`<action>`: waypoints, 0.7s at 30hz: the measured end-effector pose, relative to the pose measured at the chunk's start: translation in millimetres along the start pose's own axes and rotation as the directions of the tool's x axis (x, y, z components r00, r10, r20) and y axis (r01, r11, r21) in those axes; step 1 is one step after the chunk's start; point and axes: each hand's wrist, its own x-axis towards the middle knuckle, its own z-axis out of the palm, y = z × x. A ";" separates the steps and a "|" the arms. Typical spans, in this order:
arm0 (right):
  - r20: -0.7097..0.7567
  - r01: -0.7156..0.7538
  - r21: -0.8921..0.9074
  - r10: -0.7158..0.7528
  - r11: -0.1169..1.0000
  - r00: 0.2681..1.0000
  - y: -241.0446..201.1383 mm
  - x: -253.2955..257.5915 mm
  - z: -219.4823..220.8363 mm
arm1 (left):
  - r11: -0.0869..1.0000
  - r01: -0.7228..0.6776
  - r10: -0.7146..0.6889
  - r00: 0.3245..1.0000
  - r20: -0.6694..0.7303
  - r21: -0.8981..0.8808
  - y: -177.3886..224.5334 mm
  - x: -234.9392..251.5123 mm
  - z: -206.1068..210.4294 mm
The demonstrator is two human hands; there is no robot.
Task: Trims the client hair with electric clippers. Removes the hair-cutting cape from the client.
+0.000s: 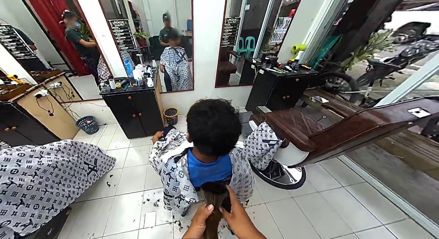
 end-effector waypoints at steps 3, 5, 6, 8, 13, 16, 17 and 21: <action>0.303 0.191 -0.124 -0.146 0.974 0.942 -26.9 11.3 10.3 | 0.976 -0.134 0.122 0.989 -0.078 -0.169 13.9 -5.3 -5.2; 0.336 0.472 -0.320 -0.367 0.821 0.867 -35.6 18.9 3.9 | 0.957 -0.172 0.147 0.982 -0.121 -0.234 24.0 -9.4 -16.2; 0.355 0.621 -0.411 -0.510 0.667 0.783 -39.5 23.2 -0.9 | 0.953 -0.151 0.120 0.984 -0.132 -0.261 29.3 -12.9 -21.7; 0.523 0.850 -0.428 -0.683 0.308 0.510 -49.3 34.9 -7.1 | 0.965 -0.077 0.033 0.984 -0.173 -0.250 42.1 -20.1 -21.0; 0.877 0.963 -0.248 -0.399 0.105 0.269 -93.8 67.4 5.5 | 0.997 0.019 -0.023 0.999 -0.041 -0.078 50.4 -19.4 -17.9; 0.930 0.944 -0.295 -0.181 0.148 0.319 -121.9 92.6 14.8 | 0.998 0.056 -0.056 0.993 0.101 0.008 44.0 -7.3 -30.3; 0.913 0.921 -0.357 -0.152 0.154 0.379 -128.8 101.7 16.8 | 0.996 0.082 -0.087 0.986 0.141 0.040 38.7 -2.9 -35.3; 0.674 0.689 -0.718 -0.147 0.097 0.724 -138.5 139.9 19.4 | 0.968 0.171 -0.194 0.974 0.114 0.182 25.9 -7.5 -58.5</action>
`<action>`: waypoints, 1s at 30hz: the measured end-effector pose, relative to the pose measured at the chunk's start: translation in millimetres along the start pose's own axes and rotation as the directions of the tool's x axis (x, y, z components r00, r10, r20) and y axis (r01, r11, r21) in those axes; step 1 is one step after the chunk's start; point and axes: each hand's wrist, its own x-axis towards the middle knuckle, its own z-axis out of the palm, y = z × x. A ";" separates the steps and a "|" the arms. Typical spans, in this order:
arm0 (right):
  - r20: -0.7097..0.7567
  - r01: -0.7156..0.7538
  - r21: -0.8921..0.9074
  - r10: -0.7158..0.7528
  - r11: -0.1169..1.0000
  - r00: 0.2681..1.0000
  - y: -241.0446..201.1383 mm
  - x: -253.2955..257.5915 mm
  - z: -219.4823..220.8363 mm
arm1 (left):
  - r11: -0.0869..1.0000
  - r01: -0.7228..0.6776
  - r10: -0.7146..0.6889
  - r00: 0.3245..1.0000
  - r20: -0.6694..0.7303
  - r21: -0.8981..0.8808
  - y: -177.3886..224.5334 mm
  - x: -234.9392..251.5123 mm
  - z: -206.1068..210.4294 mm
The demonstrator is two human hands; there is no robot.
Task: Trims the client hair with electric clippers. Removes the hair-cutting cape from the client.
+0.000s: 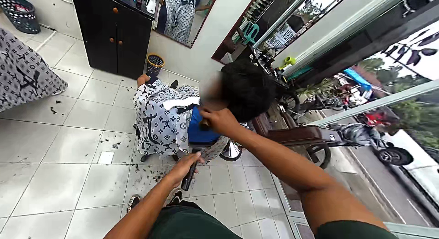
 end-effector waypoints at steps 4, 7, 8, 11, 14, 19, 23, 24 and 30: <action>0.195 -0.214 0.104 0.191 0.971 0.962 -7.1 13.9 -26.5 | 0.999 0.045 -0.046 0.992 -0.117 -0.010 -27.9 -22.9 -27.9; -0.298 -0.152 0.039 0.156 0.988 0.942 -3.0 17.7 -30.8 | 0.994 0.097 -0.104 0.978 -0.183 -0.045 -50.0 -38.0 -46.3; -0.234 -0.195 0.048 0.200 0.980 0.951 -4.6 20.0 -32.1 | 0.993 0.110 -0.117 0.973 -0.198 -0.048 -53.8 -41.9 -49.5; -0.015 -0.333 0.189 0.342 0.924 0.940 -7.5 26.7 -35.5 | 0.996 0.083 -0.076 0.971 -0.226 0.024 -50.2 -53.4 -54.9; -0.316 -0.290 0.134 0.318 0.948 0.894 -6.4 25.8 -42.2 | 0.998 -0.004 0.018 0.972 -0.235 0.061 -35.4 -54.8 -55.3; -0.163 -0.210 0.183 0.240 0.960 0.957 -6.1 24.8 -11.7 | 0.962 -0.265 0.270 0.917 -0.295 0.061 -3.1 -39.1 -51.3; -0.432 0.082 0.679 0.307 0.729 0.848 23.4 -26.6 70.3 | 0.892 -0.343 0.429 0.846 -0.316 0.294 41.0 -16.5 -54.5; -0.437 0.182 0.848 0.462 0.498 0.772 30.6 -43.9 98.9 | 0.843 -0.305 0.461 0.834 -0.304 0.443 57.0 -10.0 -54.8; -0.247 0.397 0.918 0.776 -0.005 0.580 69.5 -81.5 147.1 | 0.214 0.059 0.512 0.843 -0.163 0.975 158.4 75.3 -51.4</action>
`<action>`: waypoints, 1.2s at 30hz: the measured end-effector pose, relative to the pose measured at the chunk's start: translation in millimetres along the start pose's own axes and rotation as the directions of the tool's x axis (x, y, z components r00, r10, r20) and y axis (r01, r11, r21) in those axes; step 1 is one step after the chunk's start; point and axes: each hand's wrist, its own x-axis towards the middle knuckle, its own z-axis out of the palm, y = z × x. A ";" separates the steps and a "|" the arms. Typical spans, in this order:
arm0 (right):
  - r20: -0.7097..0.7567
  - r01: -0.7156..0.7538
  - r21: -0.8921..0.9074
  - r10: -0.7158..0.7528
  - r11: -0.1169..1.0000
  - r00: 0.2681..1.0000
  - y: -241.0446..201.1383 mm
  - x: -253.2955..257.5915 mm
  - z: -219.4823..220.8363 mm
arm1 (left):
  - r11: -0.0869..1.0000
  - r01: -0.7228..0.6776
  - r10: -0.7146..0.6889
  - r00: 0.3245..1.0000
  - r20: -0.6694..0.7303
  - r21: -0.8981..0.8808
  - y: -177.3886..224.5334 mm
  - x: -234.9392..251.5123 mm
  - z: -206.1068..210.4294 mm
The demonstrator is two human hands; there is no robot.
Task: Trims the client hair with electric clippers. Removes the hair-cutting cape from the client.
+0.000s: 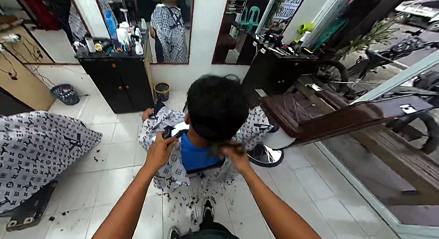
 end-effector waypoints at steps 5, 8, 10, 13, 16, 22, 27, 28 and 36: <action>-0.180 0.079 0.031 -0.073 0.996 0.981 3.5 47.9 -26.5 | 0.957 0.082 -0.136 0.975 0.177 0.279 30.8 93.0 -8.7; 0.137 0.127 0.078 -0.137 0.989 0.981 -4.9 50.4 -51.1 | 0.926 0.207 -0.291 0.925 0.246 0.316 64.5 102.7 -18.4; 0.254 0.136 0.084 -0.153 0.987 0.955 -6.1 53.9 -62.8 | 0.972 0.125 -0.165 0.966 0.198 0.200 55.8 104.6 -17.0; -0.123 -0.062 0.047 0.067 0.997 0.990 7.5 69.5 -94.7 | 0.992 -0.099 0.098 0.995 -0.022 -0.083 6.8 119.1 4.5; -0.067 -0.402 -0.086 0.398 0.911 0.915 0.8 59.1 -143.0 | 0.984 0.124 -0.133 0.989 -0.062 -0.124 -2.9 118.5 -9.9; 0.071 -0.473 -0.530 0.593 0.703 0.802 24.3 -10.8 -133.9 | 0.837 0.501 -0.382 0.822 -0.422 0.218 -18.6 41.6 -18.2; 0.039 -0.422 -0.597 0.550 0.682 0.834 62.8 -11.0 -83.5 | 0.905 0.391 -0.327 0.891 -0.316 0.167 14.2 -12.4 39.8; 0.044 -0.420 -0.630 0.569 0.654 0.821 65.0 -6.8 -79.5 | 0.903 0.398 -0.344 0.896 -0.280 0.162 19.7 -14.1 46.7; -0.144 -0.443 -0.645 0.470 0.623 0.871 32.2 37.7 -116.8 | 0.929 0.353 -0.311 0.908 -0.279 0.113 -7.2 -10.8 45.2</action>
